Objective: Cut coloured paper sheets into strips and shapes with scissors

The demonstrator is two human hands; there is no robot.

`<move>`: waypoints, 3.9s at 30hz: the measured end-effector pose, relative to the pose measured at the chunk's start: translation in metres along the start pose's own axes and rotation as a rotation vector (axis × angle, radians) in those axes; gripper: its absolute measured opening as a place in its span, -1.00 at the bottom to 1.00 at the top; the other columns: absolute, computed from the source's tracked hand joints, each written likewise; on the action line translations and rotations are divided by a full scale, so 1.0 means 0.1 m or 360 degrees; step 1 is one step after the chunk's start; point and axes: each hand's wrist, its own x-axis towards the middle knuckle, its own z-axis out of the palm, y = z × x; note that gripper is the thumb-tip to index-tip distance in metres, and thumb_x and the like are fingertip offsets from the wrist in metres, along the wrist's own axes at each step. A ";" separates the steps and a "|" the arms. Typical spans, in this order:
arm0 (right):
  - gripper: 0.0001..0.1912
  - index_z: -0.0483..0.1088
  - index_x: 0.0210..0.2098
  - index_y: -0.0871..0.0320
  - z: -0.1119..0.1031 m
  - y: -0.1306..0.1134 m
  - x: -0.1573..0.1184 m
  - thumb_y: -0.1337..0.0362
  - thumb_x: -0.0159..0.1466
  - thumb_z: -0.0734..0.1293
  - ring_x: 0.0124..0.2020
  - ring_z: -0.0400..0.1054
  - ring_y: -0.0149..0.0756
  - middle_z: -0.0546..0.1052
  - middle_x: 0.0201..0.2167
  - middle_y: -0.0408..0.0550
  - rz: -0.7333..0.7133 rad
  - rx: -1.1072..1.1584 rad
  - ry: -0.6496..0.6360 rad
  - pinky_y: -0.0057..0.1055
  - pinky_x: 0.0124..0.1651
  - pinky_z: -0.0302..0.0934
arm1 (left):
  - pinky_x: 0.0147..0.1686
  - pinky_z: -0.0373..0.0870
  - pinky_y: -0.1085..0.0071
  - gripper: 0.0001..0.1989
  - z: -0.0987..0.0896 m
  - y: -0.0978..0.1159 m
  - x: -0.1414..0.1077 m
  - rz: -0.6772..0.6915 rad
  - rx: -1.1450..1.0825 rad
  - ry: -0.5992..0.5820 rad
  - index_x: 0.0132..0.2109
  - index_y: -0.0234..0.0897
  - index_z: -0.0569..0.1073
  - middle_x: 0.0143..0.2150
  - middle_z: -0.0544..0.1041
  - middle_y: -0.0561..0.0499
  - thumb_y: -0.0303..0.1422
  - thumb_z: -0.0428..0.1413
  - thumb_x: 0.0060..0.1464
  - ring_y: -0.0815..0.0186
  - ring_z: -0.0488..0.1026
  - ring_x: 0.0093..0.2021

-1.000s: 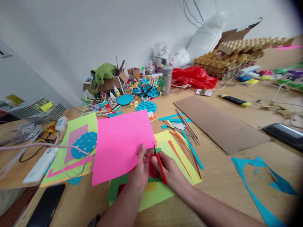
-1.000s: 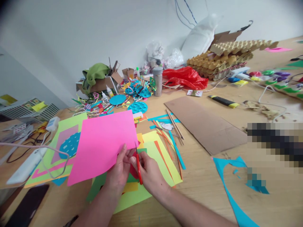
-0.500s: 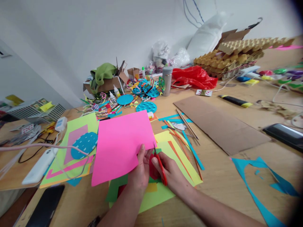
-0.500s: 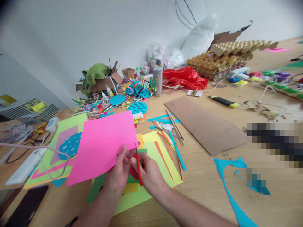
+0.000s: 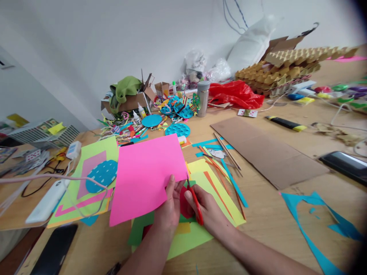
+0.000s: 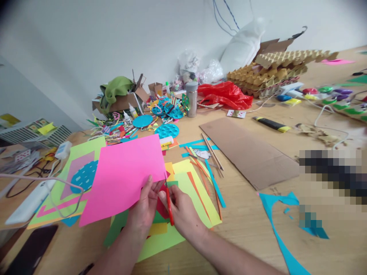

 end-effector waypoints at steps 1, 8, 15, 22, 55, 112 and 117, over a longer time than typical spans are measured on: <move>-0.57 0.10 -0.49 0.12 0.00 0.00 0.00 -0.11 0.19 0.22 -0.57 0.07 -0.43 0.19 -0.61 -0.24 0.0004 -0.0008 -0.0002 -0.48 -0.55 -0.03 | -0.04 0.35 0.28 -0.65 0.00 0.00 0.00 -0.0007 0.0004 -0.0001 -0.07 -0.32 0.43 -0.23 0.55 -0.08 -0.43 0.22 -0.07 0.26 0.50 -0.20; -0.58 0.11 -0.48 0.12 -0.02 -0.01 0.01 -0.10 0.19 0.22 -0.58 0.10 -0.43 0.22 -0.62 -0.24 0.0018 -0.0007 -0.0003 -0.49 -0.56 -0.01 | -0.08 0.38 0.26 -0.65 -0.01 0.00 0.00 -0.0023 0.0037 0.0031 -0.11 -0.34 0.45 -0.27 0.56 -0.09 -0.45 0.25 -0.12 0.24 0.51 -0.23; -0.58 0.10 -0.48 0.11 -0.01 -0.03 0.01 -0.10 0.18 0.24 -0.60 0.12 -0.43 0.23 -0.63 -0.24 0.0040 0.0077 -0.0025 -0.50 -0.57 0.03 | -0.09 0.39 0.28 -0.71 -0.03 0.00 0.00 -0.0024 0.0095 0.0086 -0.21 -0.35 0.48 -0.29 0.55 -0.07 -0.47 0.26 -0.17 0.27 0.51 -0.26; -0.60 0.09 -0.49 0.11 -0.01 -0.01 0.01 -0.07 0.20 0.24 -0.60 0.13 -0.43 0.25 -0.64 -0.23 0.0040 0.0065 -0.0041 -0.49 -0.56 0.02 | -0.03 0.35 0.24 -0.75 -0.04 0.00 0.02 -0.0042 0.0109 0.0091 -0.26 -0.38 0.48 -0.30 0.55 -0.08 -0.45 0.27 -0.17 0.27 0.50 -0.27; -0.55 0.11 -0.49 0.12 0.00 -0.01 0.01 -0.13 0.17 0.24 -0.58 0.05 -0.44 0.17 -0.62 -0.25 0.0033 0.0043 -0.0029 -0.49 -0.56 -0.04 | -0.11 0.39 0.30 -0.72 -0.01 -0.01 -0.01 0.0022 0.0038 0.0108 -0.22 -0.31 0.47 -0.33 0.54 -0.01 -0.50 0.26 -0.18 0.29 0.50 -0.29; -0.57 0.09 -0.49 0.11 0.02 0.05 0.02 -0.11 0.19 0.22 -0.57 -0.01 -0.45 0.13 -0.61 -0.26 -0.0004 -0.0002 -0.0012 -0.47 -0.54 -0.07 | -0.16 0.42 0.33 -0.68 -0.02 -0.01 0.00 -0.0014 0.0009 0.0241 -0.22 -0.30 0.48 -0.32 0.53 -0.01 -0.52 0.28 -0.21 0.30 0.50 -0.30; -0.58 0.09 -0.48 0.12 0.02 0.02 0.01 -0.10 0.20 0.21 -0.56 -0.02 -0.45 0.15 -0.60 -0.25 -0.0012 -0.0043 -0.0023 -0.47 -0.53 -0.06 | -0.14 0.42 0.33 -0.68 -0.02 -0.01 -0.01 -0.0008 0.0014 0.0229 -0.21 -0.31 0.48 -0.33 0.53 0.00 -0.52 0.28 -0.21 0.31 0.49 -0.29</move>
